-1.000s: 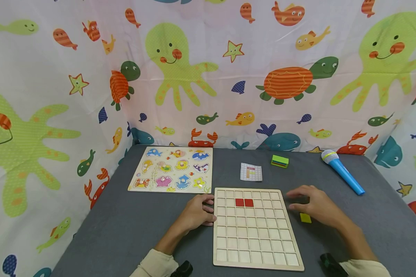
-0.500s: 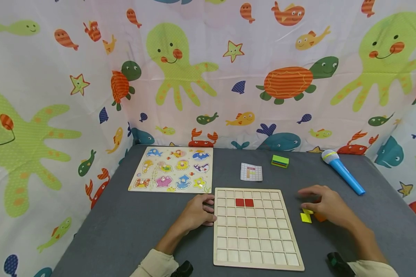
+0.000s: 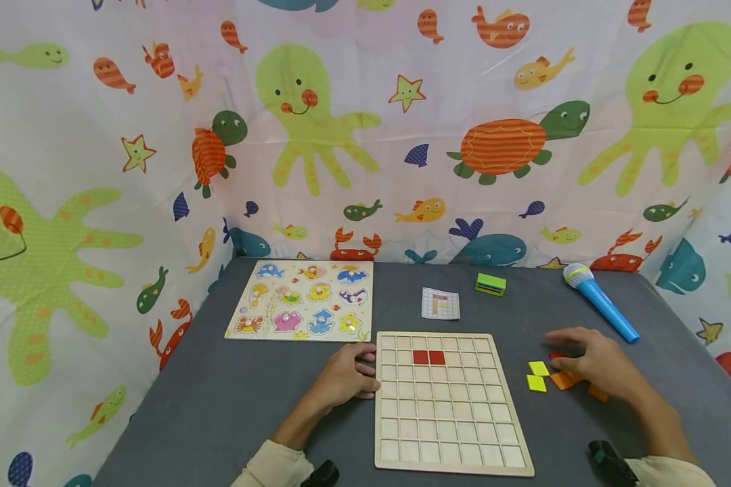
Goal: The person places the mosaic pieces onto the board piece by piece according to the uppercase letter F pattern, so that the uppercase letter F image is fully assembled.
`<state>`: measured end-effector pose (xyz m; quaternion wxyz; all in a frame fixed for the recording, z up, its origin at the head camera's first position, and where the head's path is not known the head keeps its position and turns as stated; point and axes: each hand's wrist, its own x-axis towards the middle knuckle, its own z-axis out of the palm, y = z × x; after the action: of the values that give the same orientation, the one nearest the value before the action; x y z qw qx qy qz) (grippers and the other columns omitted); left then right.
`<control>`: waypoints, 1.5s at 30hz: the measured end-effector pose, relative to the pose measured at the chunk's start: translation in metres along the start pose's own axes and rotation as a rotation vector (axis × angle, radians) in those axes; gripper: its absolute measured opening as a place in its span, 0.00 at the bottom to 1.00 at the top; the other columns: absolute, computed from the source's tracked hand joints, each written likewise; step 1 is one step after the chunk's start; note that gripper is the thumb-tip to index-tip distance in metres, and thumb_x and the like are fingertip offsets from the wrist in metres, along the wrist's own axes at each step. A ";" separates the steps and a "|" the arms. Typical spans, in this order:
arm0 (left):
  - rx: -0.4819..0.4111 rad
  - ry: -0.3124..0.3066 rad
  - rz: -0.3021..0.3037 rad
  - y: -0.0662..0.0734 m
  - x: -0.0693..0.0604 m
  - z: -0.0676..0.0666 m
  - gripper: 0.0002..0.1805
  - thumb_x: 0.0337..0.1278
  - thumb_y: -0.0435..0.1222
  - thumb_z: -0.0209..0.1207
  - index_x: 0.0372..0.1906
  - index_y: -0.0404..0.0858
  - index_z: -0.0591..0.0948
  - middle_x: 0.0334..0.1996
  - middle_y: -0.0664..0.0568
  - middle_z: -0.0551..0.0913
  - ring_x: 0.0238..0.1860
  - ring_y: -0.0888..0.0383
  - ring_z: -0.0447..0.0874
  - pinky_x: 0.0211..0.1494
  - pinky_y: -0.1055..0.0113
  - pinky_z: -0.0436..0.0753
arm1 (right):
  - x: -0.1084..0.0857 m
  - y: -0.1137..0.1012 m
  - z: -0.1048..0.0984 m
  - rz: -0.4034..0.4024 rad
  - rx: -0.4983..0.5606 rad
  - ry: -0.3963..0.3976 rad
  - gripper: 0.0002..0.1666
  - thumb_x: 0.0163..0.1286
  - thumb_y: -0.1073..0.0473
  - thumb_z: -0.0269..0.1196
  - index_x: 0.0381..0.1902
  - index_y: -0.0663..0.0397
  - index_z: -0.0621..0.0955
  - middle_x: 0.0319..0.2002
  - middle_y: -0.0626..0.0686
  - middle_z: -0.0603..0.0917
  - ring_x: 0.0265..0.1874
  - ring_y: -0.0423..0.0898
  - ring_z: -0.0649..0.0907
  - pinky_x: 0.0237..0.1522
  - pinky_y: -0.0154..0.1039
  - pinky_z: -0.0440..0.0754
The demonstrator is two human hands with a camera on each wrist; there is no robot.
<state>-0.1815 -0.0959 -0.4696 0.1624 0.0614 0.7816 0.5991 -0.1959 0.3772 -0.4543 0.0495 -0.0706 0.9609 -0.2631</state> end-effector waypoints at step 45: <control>-0.005 -0.004 0.001 0.000 -0.001 -0.001 0.40 0.50 0.19 0.73 0.71 0.28 0.74 0.56 0.39 0.78 0.47 0.51 0.85 0.36 0.58 0.94 | 0.001 0.015 -0.004 0.015 -0.074 -0.005 0.21 0.71 0.55 0.72 0.56 0.62 0.88 0.48 0.61 0.86 0.43 0.53 0.80 0.39 0.41 0.82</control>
<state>-0.1811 -0.0968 -0.4695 0.1637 0.0626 0.7798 0.6010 -0.1991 0.3917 -0.4582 0.0514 -0.0658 0.9704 -0.2268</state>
